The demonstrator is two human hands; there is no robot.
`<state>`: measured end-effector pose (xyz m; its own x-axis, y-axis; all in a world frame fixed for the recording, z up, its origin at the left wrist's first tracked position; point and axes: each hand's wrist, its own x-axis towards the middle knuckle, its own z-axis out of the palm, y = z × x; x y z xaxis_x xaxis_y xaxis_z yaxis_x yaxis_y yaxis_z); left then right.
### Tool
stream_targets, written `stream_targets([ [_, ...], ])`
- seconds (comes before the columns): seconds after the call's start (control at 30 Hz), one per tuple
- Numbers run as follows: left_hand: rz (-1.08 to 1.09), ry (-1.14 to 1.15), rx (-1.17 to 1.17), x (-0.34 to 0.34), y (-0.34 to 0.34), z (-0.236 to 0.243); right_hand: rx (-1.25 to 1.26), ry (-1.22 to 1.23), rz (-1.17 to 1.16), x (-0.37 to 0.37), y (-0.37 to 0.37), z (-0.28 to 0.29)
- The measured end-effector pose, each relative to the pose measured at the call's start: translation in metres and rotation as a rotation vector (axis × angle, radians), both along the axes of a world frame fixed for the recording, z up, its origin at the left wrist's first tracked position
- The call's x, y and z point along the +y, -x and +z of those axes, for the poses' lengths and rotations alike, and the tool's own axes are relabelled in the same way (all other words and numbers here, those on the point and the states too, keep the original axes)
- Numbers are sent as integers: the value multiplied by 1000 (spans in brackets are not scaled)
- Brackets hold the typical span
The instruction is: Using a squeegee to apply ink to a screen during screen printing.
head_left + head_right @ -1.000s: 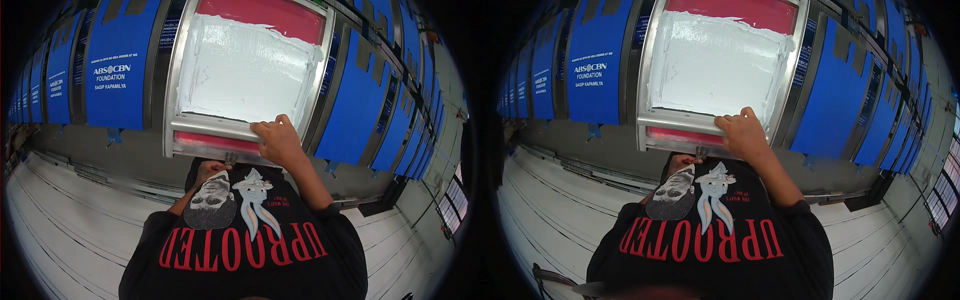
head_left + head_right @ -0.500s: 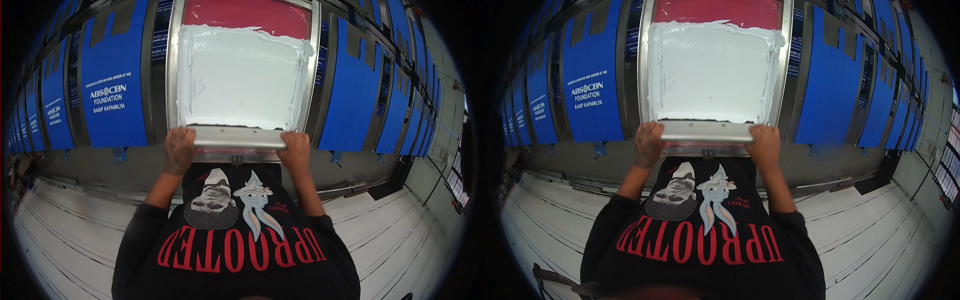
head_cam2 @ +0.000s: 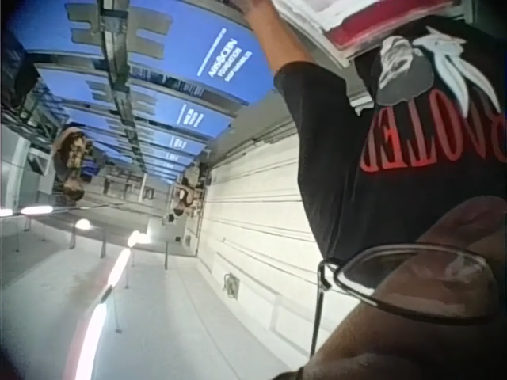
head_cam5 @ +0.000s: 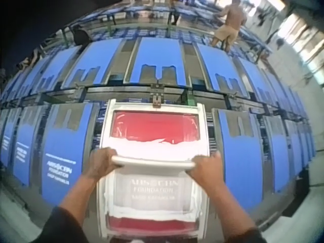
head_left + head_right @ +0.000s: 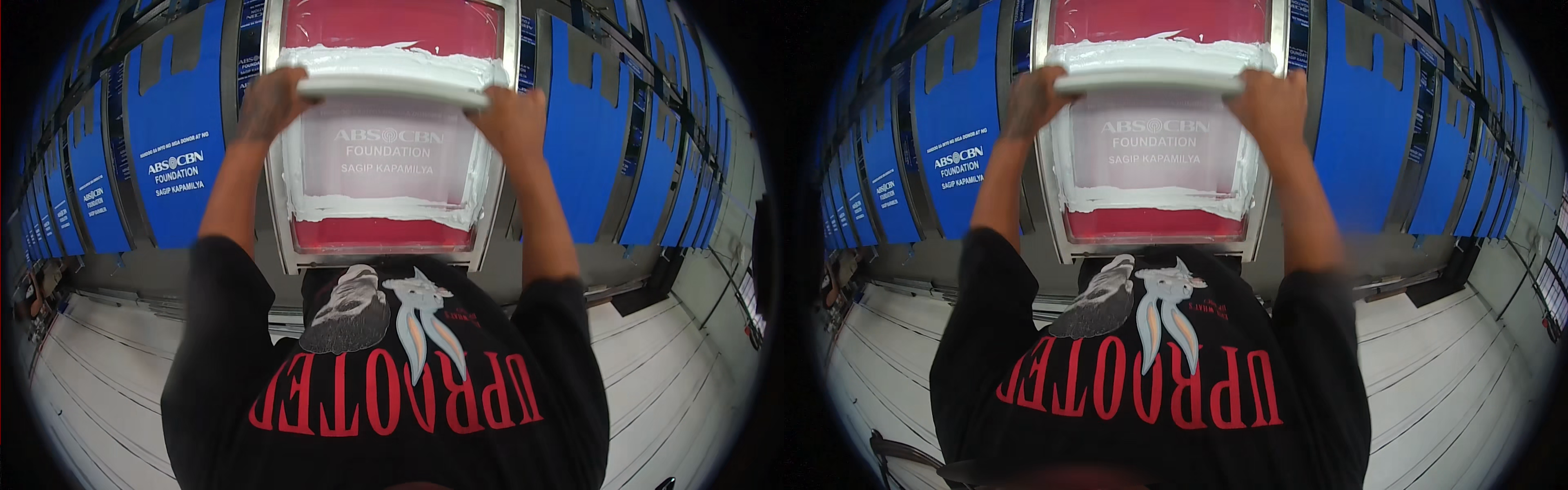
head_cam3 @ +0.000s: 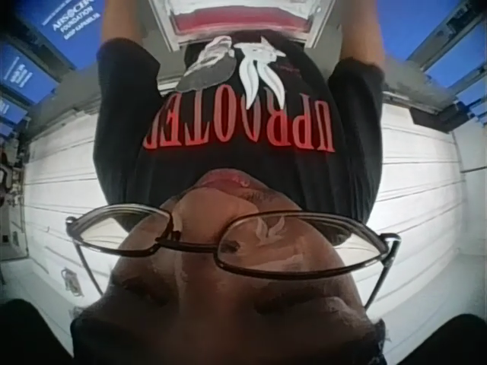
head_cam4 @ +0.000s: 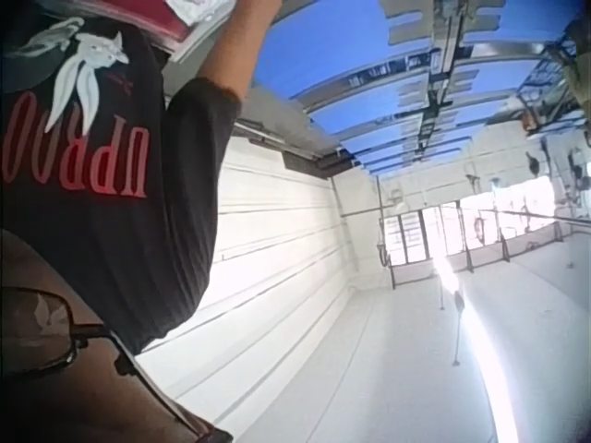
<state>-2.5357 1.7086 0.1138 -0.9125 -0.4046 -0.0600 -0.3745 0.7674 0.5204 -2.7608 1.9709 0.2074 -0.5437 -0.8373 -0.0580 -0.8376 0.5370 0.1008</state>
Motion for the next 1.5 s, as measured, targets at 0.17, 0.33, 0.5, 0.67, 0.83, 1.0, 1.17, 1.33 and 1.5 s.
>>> stream_targets([
  [0.17, 35, 135, 203, 127, -142, -10, -85, 173, 16, 122, -121, -15],
  [0.33, 64, 251, 207, 124, -111, -11, -48, 232, -28, 126, -111, -49],
  [0.5, 8, 112, 190, 7, 11, -8, 48, 50, -100, 3, 6, -25],
  [0.67, 41, -28, -19, 18, -27, 2, 80, 42, 14, 32, -35, 0],
  [0.83, -21, 148, 178, 143, -138, -1, -143, 187, -87, 146, -146, -25],
  [1.0, 52, 208, 284, 100, -81, -26, 13, 223, -41, 100, -81, -48],
  [1.17, 4, 63, 13, 8, 40, 27, -39, -44, -218, -9, 25, -12],
  [1.33, -63, -35, -172, -36, 63, 55, -204, -164, -143, -37, 56, 24],
  [1.5, 58, -8, -175, -42, 72, 67, -227, -172, -158, -57, 73, 25],
])
